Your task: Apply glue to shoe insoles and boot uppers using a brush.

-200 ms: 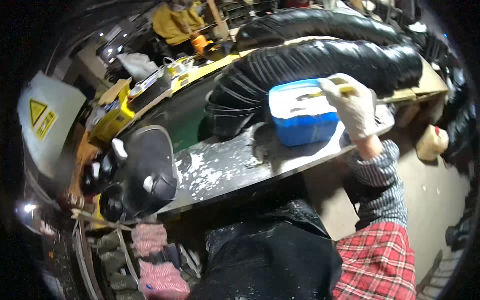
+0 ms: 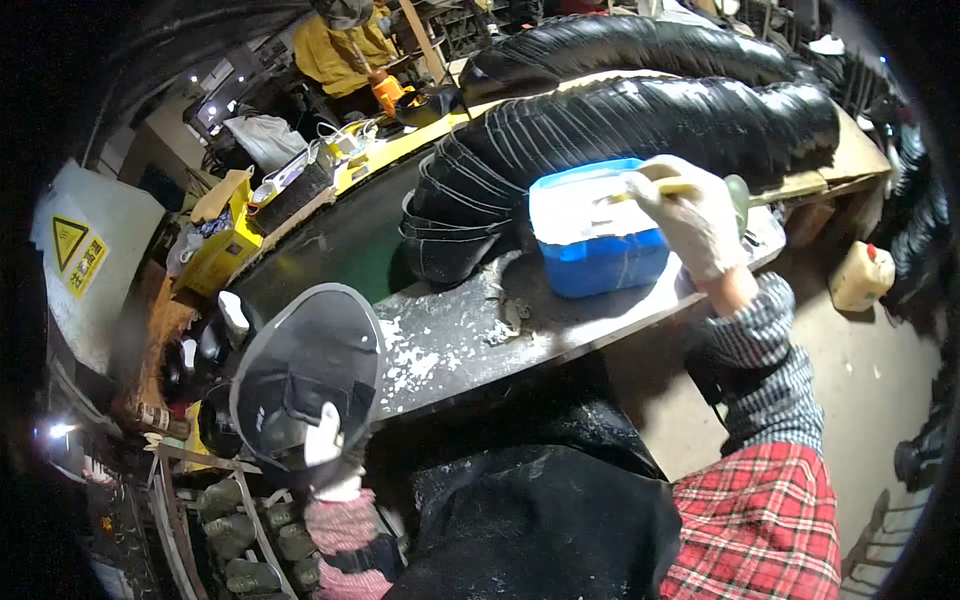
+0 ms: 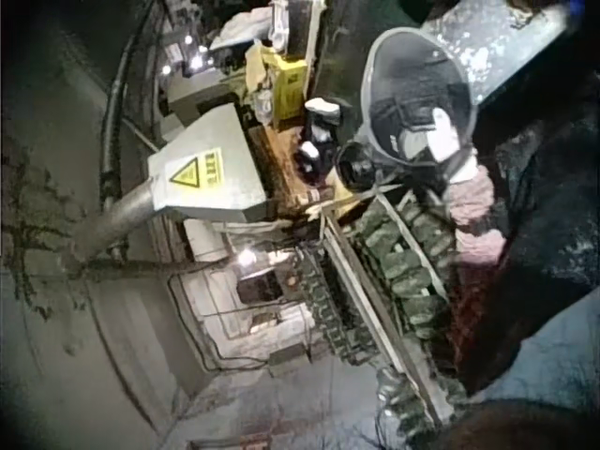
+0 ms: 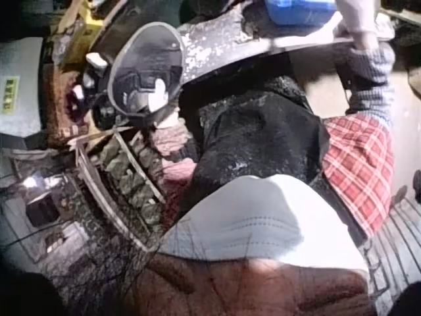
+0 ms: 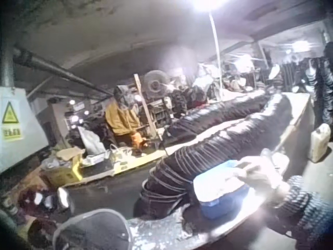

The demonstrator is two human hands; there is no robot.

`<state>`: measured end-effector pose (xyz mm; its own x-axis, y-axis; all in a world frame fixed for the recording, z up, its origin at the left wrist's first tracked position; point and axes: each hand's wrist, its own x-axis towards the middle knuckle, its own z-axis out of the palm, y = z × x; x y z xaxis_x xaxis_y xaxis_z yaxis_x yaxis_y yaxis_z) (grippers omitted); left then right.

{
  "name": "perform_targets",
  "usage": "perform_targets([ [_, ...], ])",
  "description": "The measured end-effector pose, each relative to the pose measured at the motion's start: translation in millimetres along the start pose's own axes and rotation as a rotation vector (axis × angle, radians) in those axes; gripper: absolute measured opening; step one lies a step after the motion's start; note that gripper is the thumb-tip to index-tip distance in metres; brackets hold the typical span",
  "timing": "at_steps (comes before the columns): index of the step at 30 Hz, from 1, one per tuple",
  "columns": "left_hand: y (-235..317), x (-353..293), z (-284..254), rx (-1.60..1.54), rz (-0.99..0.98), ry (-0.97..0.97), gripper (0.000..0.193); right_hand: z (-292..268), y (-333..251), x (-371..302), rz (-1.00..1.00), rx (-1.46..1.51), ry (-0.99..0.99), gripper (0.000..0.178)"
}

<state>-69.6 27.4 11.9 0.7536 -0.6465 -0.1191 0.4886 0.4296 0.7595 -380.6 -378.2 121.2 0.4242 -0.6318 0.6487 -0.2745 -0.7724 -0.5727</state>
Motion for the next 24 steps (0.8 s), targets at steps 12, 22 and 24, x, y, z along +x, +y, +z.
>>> perform_targets([
  [12, -62.2, -45.2, -22.8, -0.054, -0.268, 0.166, 0.028, 114.6, -131.3, -48.8, -0.492, 0.444, -0.186, 0.021],
  [22, -53.3, -74.2, -58.2, -0.18, -0.293, 0.209, 0.027, 178.9, -110.3, -82.1, 0.038, 0.588, -0.724, 0.017],
  [24, -54.6, -77.2, -64.6, -0.201, -0.302, 0.221, 0.027, 183.3, -136.5, -69.1, 0.108, 0.784, -0.539, 0.016],
])
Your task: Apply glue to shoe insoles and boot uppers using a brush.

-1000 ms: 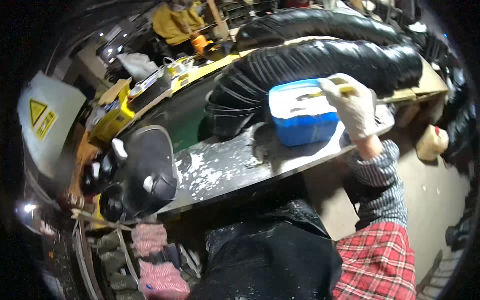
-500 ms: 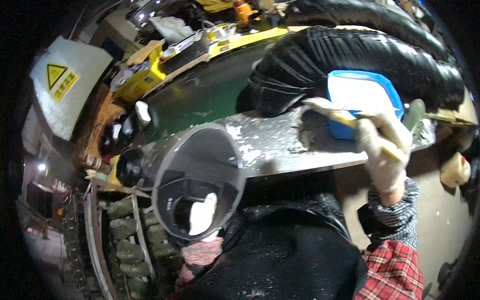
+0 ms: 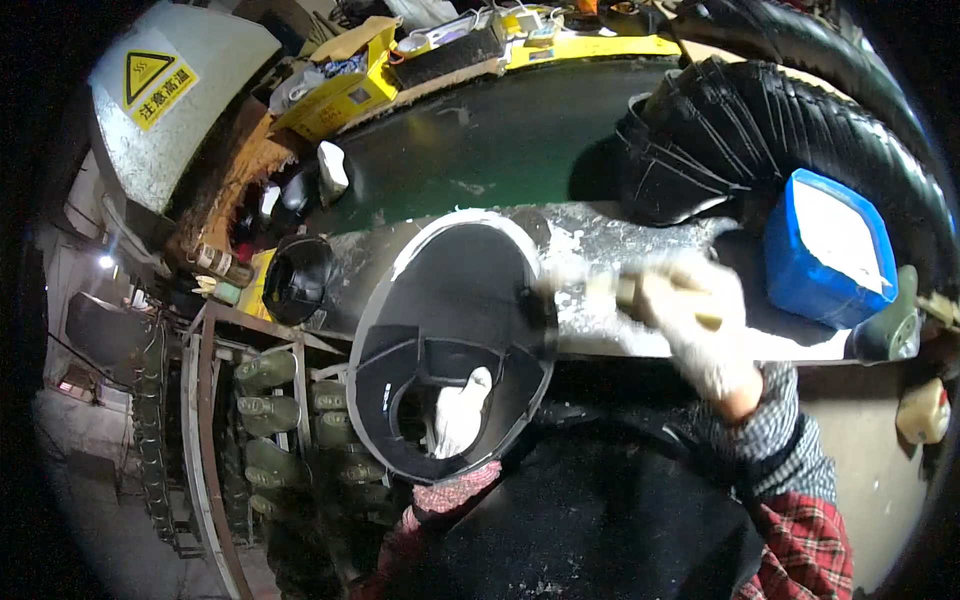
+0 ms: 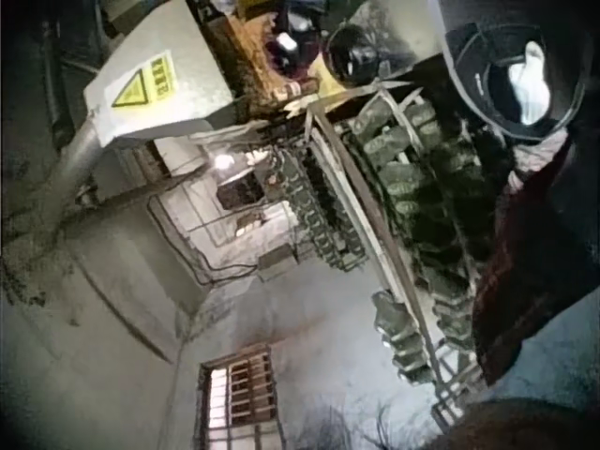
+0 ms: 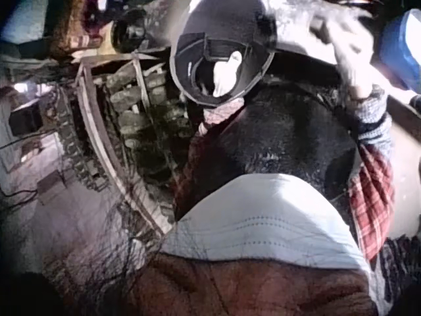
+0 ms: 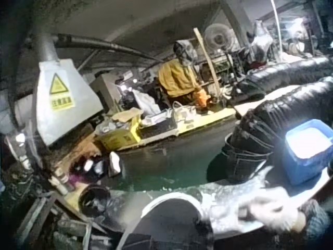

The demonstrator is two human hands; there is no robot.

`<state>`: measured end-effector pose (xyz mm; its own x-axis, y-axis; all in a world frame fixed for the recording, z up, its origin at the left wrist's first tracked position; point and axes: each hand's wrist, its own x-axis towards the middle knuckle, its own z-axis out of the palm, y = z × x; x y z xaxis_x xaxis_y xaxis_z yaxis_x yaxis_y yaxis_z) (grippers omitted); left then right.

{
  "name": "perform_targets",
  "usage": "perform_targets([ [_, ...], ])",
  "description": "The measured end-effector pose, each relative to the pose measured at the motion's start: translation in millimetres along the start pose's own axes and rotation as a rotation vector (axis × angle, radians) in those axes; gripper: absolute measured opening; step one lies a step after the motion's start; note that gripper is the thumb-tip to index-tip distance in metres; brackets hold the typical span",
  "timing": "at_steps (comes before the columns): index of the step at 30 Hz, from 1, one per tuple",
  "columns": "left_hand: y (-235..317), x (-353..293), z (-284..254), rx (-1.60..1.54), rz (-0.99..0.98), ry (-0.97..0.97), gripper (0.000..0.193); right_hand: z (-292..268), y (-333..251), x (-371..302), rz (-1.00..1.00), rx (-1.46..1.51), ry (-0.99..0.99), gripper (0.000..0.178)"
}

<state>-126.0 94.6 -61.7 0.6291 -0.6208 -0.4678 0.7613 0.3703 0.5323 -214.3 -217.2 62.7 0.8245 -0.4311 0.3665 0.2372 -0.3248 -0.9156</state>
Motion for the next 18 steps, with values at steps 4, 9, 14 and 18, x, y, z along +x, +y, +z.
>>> perform_targets([
  [4, 3.2, -0.9, -3.1, -0.014, 0.004, -0.001, 0.026, 46.7, -49.8, 50.0, -0.256, -0.071, -0.316, 0.028],
  [9, 11.2, 1.0, 11.8, 0.035, 0.029, -0.03, 0.025, 110.3, -77.3, 8.3, -0.798, -0.208, -0.461, 0.038],
  [14, 36.9, 20.1, 47.1, 0.205, 0.134, -0.09, 0.025, 46.6, -56.8, -21.7, -0.595, 0.067, -0.773, 0.025],
  [18, 77.4, 38.4, 75.8, 0.323, 0.276, -0.114, 0.024, -19.7, -25.8, -42.2, -0.041, -0.044, -0.301, 0.021],
])
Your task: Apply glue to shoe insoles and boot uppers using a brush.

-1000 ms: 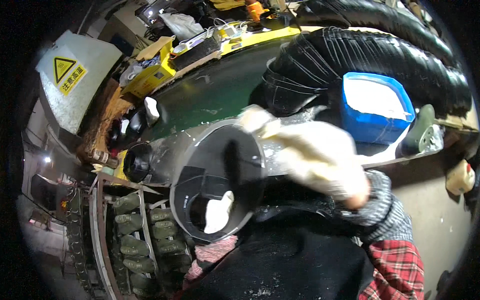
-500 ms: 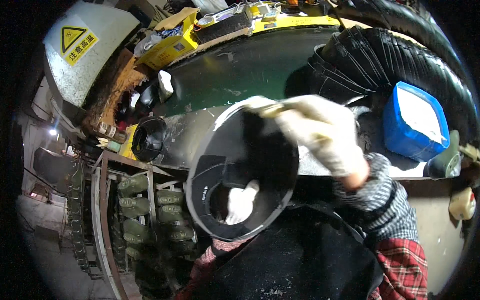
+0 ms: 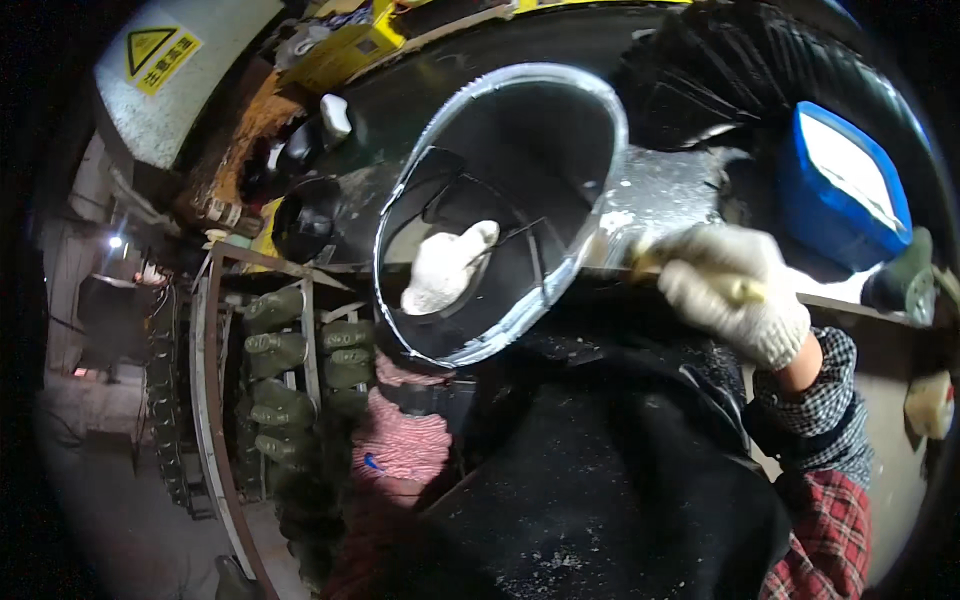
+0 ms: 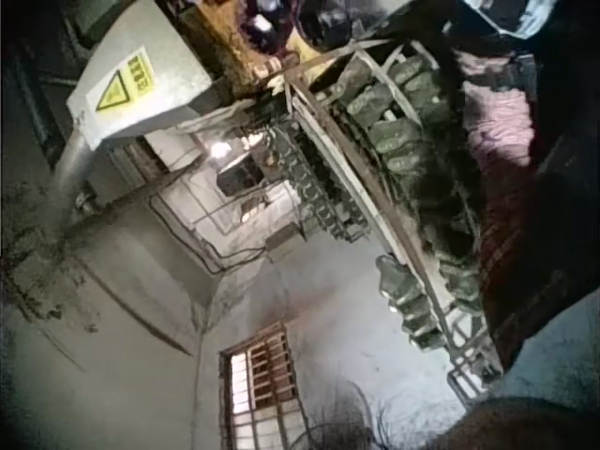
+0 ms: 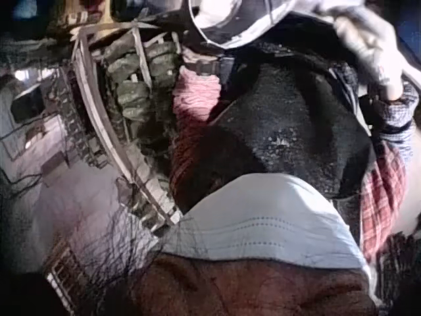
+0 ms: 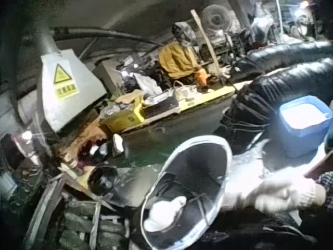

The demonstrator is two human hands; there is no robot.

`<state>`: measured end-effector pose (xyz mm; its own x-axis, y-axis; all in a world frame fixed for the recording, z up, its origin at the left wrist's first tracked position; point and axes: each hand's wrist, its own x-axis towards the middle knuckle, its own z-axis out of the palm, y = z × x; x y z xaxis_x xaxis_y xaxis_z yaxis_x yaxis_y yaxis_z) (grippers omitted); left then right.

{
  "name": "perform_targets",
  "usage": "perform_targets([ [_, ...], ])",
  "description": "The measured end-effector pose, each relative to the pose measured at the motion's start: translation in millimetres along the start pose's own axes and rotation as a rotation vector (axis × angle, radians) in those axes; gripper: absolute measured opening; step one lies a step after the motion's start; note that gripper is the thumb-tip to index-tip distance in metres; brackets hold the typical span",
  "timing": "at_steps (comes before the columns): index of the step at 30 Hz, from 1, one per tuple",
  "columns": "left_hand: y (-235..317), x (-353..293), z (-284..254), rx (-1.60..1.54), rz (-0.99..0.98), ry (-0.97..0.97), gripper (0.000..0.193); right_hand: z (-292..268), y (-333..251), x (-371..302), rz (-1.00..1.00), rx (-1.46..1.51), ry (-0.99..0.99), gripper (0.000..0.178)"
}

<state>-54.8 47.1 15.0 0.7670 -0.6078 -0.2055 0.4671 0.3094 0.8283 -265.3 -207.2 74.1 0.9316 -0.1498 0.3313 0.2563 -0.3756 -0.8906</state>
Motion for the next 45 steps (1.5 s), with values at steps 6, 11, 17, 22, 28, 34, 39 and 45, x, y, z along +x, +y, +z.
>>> perform_targets([
  [6, -30.3, -29.9, 27.8, 0.203, -0.041, -0.077, 0.024, -19.2, -3.3, -30.3, -0.133, -0.392, 0.096, 0.016],
  [11, -43.9, -62.1, 40.5, 0.396, 0.042, -0.1, 0.023, -63.0, 19.0, 2.7, -0.273, -0.362, 0.602, 0.02],
  [17, -37.9, -73.5, 42.0, 0.413, 0.108, -0.001, 0.022, -25.2, -2.1, -18.0, -0.066, 0.006, -0.028, 0.016],
  [22, -50.6, -64.7, 47.3, 0.318, 0.025, -0.005, 0.022, -15.5, -33.3, 11.1, -0.559, -0.182, -0.129, 0.03],
  [28, -49.1, -58.6, 24.3, 0.135, -0.115, 0.157, 0.021, -7.7, 11.0, 68.3, -0.389, -0.066, 0.156, 0.032],
  [34, -11.9, 33.8, -17.8, -0.123, -0.128, 0.217, 0.022, -15.0, 61.4, 10.0, -0.01, -0.194, 0.221, 0.028],
  [39, 33.9, 179.4, -107.8, 0.179, 0.376, 0.147, 0.03, -14.6, 60.1, 15.6, -0.019, -0.254, 0.167, 0.025],
  [45, 57.8, 144.4, -69.4, -0.688, 0.297, 0.351, 0.045, -20.1, 65.4, 9.0, 0.085, -0.33, 0.116, 0.026],
])
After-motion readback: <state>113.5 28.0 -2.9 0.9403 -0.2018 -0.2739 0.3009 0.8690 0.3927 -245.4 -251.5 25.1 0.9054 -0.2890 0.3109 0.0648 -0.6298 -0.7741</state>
